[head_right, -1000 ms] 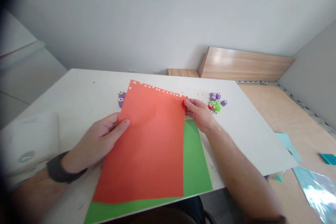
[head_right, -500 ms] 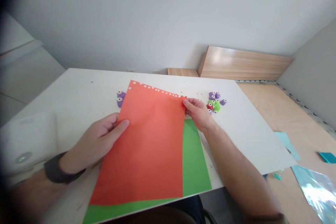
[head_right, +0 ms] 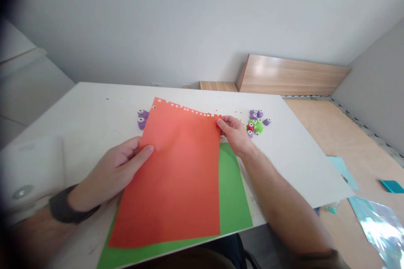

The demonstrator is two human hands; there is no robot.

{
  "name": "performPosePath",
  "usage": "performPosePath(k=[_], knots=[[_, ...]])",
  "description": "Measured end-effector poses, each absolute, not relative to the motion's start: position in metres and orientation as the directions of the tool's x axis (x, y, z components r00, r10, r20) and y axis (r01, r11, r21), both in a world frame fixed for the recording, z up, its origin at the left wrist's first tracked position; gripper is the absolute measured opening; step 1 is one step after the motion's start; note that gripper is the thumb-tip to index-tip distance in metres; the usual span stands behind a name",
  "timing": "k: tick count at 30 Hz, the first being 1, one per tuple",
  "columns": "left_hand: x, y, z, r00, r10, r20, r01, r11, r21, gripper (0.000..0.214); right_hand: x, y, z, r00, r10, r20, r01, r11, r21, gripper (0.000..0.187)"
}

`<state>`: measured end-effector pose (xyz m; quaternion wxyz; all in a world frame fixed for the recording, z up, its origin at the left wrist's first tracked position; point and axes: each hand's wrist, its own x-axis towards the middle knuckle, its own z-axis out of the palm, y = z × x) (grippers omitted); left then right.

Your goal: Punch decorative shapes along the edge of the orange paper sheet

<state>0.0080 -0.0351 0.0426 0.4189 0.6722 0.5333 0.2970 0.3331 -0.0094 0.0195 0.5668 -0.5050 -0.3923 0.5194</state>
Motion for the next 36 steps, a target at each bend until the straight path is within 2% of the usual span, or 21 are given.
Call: performPosePath(k=[3, 9, 16, 24, 36], knots=[[0.007, -0.034, 0.041, 0.298, 0.953, -0.056, 0.478, -0.098, 0.873, 0.039, 0.332, -0.007, 0.017, 0.173, 0.982, -0.074, -0.189, -0.041, -0.981, 0.045], [0.007, -0.035, 0.042, 0.284, 0.957, -0.060, 0.482, -0.089, 0.872, 0.044, 0.333, -0.005, 0.013, 0.137, 0.982, -0.131, -0.154, -0.109, -0.982, 0.048], [0.007, -0.034, 0.041, 0.271, 0.961, -0.059, 0.470, -0.079, 0.879, 0.042, 0.335, -0.008, 0.018, 0.163, 0.982, -0.099, -0.245, -0.057, -0.968, 0.042], [0.007, -0.034, 0.041, 0.261, 0.963, -0.066, 0.448, -0.061, 0.892, 0.041, 0.342, -0.010, 0.016, 0.114, 0.989, -0.097, -0.211, -0.072, -0.975, 0.040], [0.007, -0.033, 0.041, 0.256, 0.964, -0.066, 0.458, -0.061, 0.887, 0.043, 0.343, -0.010, 0.016, 0.132, 0.988, -0.082, -0.243, -0.048, -0.969, 0.035]])
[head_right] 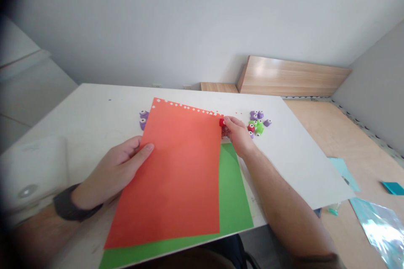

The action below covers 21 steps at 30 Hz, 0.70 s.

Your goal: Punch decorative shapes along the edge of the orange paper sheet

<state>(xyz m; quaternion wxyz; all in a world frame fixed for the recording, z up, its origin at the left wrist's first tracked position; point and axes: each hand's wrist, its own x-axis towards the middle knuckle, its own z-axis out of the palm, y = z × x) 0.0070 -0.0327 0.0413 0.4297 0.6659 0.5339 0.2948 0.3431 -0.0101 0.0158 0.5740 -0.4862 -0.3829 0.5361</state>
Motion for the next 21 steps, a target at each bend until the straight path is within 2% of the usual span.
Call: performPosePath(k=[11, 21], knots=[[0.0065, -0.0315, 0.0412, 0.260, 0.964, -0.060, 0.487, -0.077, 0.870, 0.043, 0.3430, -0.0113, 0.0173, 0.134, 0.987, -0.086, -0.261, -0.048, -0.964, 0.028], [0.0078, -0.0330, 0.0429, 0.218, 0.975, -0.051, 0.480, -0.061, 0.875, 0.042, 0.3484, -0.0099, 0.0133, 0.155, 0.984, -0.092, -0.268, -0.048, -0.962, 0.030]])
